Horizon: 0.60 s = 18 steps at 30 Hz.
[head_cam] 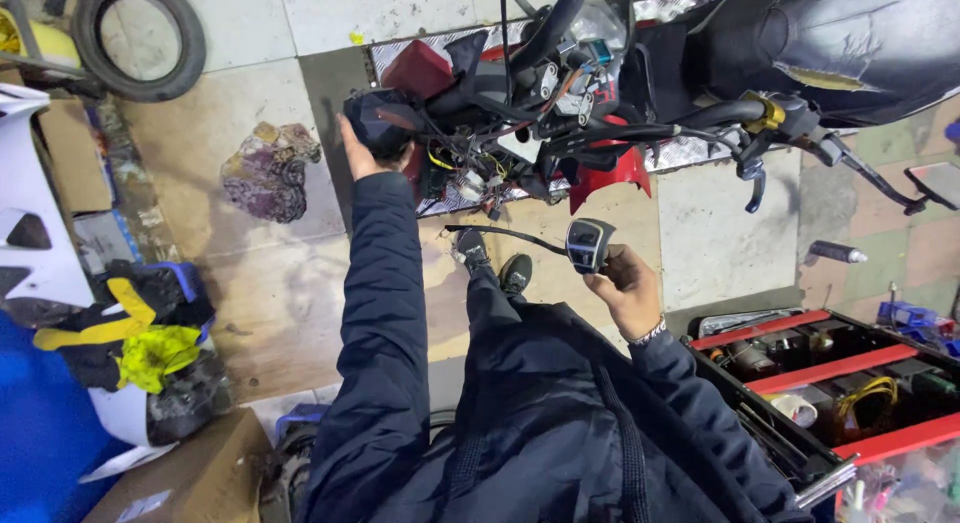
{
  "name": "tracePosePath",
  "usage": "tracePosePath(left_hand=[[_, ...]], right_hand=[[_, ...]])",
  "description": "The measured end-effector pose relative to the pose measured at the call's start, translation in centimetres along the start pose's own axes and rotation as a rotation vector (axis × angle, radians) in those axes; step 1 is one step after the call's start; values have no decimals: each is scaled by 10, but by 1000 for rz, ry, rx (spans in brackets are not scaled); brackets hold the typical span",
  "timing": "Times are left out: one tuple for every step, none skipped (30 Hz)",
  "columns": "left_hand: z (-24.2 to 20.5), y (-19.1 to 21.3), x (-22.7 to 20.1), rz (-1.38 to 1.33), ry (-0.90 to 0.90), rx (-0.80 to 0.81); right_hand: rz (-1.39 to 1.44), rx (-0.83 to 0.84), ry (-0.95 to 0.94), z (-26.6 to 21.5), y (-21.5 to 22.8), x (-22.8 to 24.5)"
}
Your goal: The person works on the exposed wiring of a motorcycle, connecting various wire harnesses and connectors. They then attach a digital display unit to the handlebars and use a multimeter to test the electrical connections.
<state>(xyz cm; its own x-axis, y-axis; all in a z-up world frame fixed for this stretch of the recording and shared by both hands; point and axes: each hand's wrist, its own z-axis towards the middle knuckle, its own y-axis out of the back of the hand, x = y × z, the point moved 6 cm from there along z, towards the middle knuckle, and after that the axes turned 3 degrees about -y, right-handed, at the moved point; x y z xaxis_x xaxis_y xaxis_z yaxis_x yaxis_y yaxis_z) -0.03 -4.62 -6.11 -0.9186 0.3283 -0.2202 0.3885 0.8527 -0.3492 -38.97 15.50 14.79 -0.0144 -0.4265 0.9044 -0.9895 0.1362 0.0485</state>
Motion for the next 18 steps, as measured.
tracePosePath(left_hand=[[0, -4, 2, -1, 5, 6], [0, -9, 4, -15, -10, 32], [-1, -12, 4, -29, -26, 55], [-7, -15, 7, -29, -21, 58], [-14, -12, 2, -70, -70, 16], [-22, -9, -2, -110, -118, -26], [4, 3, -3, -118, -124, -26], [28, 17, -13, -73, -287, -71], [51, 31, -21, -25, -448, -117], [43, 33, -17, -30, -452, -116], [31, 39, -17, 9, -558, -155], [19, 45, -18, 49, -664, -193], [21, 51, -14, 45, -667, -194], [24, 59, -10, -8, -670, -196], [28, 65, -4, -63, -670, -197], [27, 64, -7, -68, -672, -196], [28, 66, -7, -34, -604, -173], [29, 67, -8, 0, -536, -151]], right_hand=[[-5, -5, 4, 1, -4, 5], [-3, 15, 7, 1, -10, 11], [1, 36, 8, 0, -16, 16], [-3, 32, 10, 3, -13, 12], [10, 55, -4, 5, -15, 6], [23, 78, -19, 8, -16, 0], [22, 88, -15, 12, -14, -7], [42, 105, -29, 16, -13, -15], [63, 118, -45, 18, -10, -23], [62, 124, -42, 21, -18, -6], [84, 164, -56, 20, -28, 9], [105, 204, -70, 19, -38, 24], [105, 209, -67, 19, -39, 24], [119, 221, -77, 20, -41, 24], [130, 233, -85, 20, -42, 24], [127, 237, -82, 23, -42, 20], [140, 245, -88, 23, -41, 14], [153, 252, -94, 24, -42, 9]])
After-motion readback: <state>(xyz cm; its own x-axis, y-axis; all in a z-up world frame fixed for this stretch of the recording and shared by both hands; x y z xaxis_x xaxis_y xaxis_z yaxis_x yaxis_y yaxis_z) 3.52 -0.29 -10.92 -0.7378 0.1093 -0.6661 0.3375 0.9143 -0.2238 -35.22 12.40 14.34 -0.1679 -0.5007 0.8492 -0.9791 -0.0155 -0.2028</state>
